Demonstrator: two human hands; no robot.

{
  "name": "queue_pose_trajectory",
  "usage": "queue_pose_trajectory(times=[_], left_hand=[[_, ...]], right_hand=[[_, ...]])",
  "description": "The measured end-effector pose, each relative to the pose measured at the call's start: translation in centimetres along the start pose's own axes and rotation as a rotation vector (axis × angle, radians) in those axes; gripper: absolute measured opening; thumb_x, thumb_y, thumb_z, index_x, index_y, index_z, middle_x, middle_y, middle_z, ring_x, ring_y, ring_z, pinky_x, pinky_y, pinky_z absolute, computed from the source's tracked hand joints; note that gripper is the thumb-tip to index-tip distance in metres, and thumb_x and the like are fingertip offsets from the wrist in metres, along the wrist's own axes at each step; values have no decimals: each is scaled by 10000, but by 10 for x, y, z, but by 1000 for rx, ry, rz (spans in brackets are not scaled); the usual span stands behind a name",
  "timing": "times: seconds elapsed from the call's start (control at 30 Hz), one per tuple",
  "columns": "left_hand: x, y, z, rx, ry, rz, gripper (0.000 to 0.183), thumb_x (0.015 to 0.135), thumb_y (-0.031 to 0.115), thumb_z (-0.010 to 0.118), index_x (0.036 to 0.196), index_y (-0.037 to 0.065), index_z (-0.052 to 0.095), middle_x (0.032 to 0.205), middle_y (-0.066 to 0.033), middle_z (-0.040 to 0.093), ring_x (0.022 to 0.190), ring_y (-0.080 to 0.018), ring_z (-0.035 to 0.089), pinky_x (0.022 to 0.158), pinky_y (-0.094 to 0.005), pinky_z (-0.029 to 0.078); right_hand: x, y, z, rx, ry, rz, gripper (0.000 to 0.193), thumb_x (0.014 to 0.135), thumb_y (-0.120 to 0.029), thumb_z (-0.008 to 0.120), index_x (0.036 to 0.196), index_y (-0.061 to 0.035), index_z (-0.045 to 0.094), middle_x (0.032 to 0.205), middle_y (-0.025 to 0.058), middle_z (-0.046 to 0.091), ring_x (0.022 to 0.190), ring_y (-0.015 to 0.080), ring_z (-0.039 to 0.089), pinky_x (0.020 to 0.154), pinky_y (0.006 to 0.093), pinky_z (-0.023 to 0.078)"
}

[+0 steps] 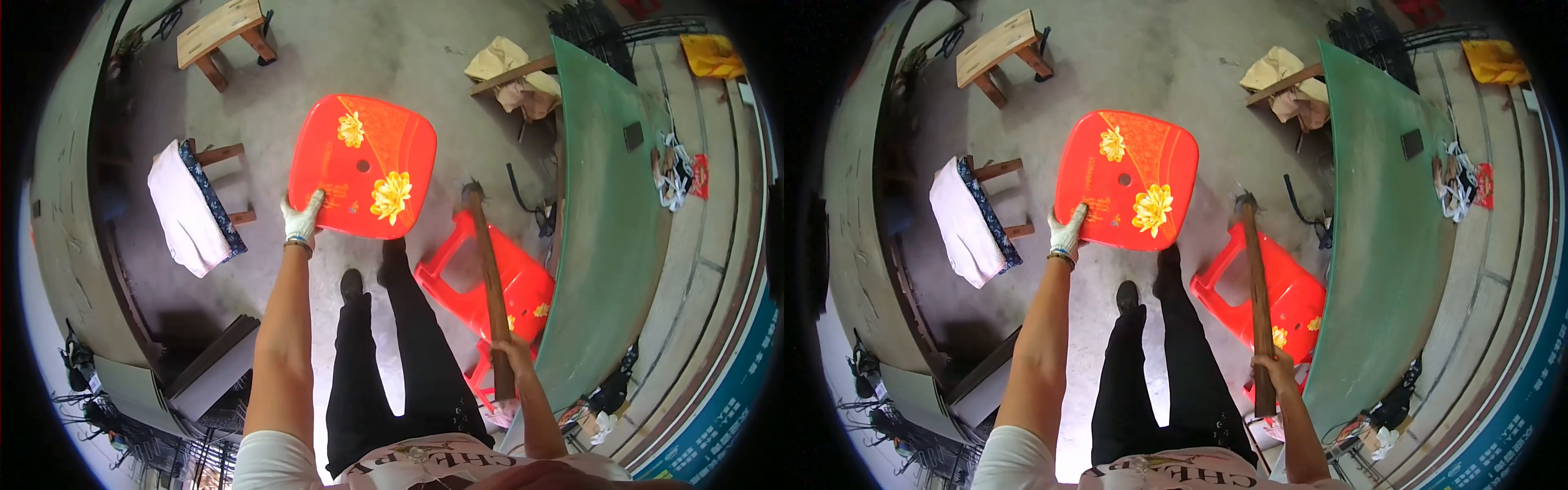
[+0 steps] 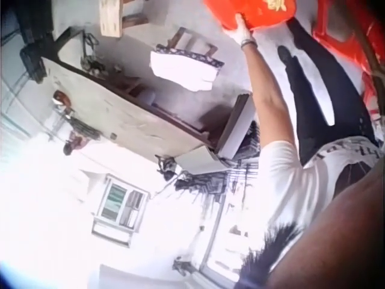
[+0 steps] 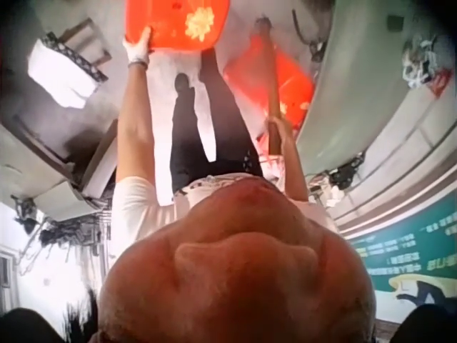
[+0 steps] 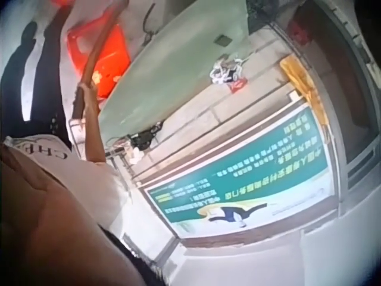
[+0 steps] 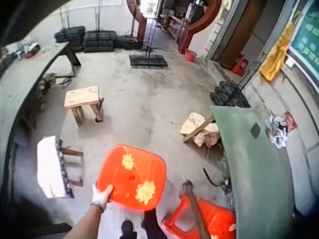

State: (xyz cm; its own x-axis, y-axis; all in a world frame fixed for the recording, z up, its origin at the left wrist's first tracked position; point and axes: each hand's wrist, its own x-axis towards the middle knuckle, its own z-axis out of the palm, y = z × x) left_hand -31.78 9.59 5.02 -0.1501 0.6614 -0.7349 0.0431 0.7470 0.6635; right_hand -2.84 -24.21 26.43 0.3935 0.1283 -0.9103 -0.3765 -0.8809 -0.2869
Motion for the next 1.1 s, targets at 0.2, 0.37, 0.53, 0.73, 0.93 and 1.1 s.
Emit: queue_pose_trajectory(times=[0.2,0.37,0.53,0.73,0.93,1.1], left_hand=[[41,-1,72,247,-145,53,950,746,513,652,1403,20,176,1395,-178,329,1269,-304,354,1012,-424,331],[70,25,151,195,-381,240,728,805,315,575,1383,38,230,1347,-237,370,1149,-326,479,916,-405,440],[-17,45,173,199,-501,340,490,812,281,561,1204,-7,505,1091,-158,606,893,-192,598,814,-315,482],[-112,-45,-25,240,-147,106,397,865,254,527,1175,5,533,986,-99,627,811,-151,596,744,-279,491],[-257,-175,-225,-31,343,-344,378,843,236,502,1138,7,559,814,-84,618,653,-150,561,592,-286,479],[-360,-245,-299,-331,456,-459,317,835,173,542,1103,3,555,743,-67,571,598,-137,527,499,-266,437]], right_hand=[[-1,-9,-8,2,-153,161,220,722,-97,628,893,10,541,670,112,584,522,200,583,466,322,498],[4,-14,16,-117,-253,243,210,719,-85,619,890,8,540,662,106,583,516,198,577,464,319,491],[-4,-40,-10,-276,-336,193,225,722,-120,633,900,-20,537,671,76,578,525,177,566,473,305,473],[-33,-69,21,-553,-420,75,227,676,-109,649,872,-15,581,651,81,581,513,181,567,464,293,452],[-55,-86,61,-805,-541,-119,292,640,-100,687,896,1,590,681,78,595,532,178,576,482,303,466],[-99,-81,113,-978,-571,-309,344,637,-94,686,953,12,604,744,70,620,611,152,580,564,274,468]])
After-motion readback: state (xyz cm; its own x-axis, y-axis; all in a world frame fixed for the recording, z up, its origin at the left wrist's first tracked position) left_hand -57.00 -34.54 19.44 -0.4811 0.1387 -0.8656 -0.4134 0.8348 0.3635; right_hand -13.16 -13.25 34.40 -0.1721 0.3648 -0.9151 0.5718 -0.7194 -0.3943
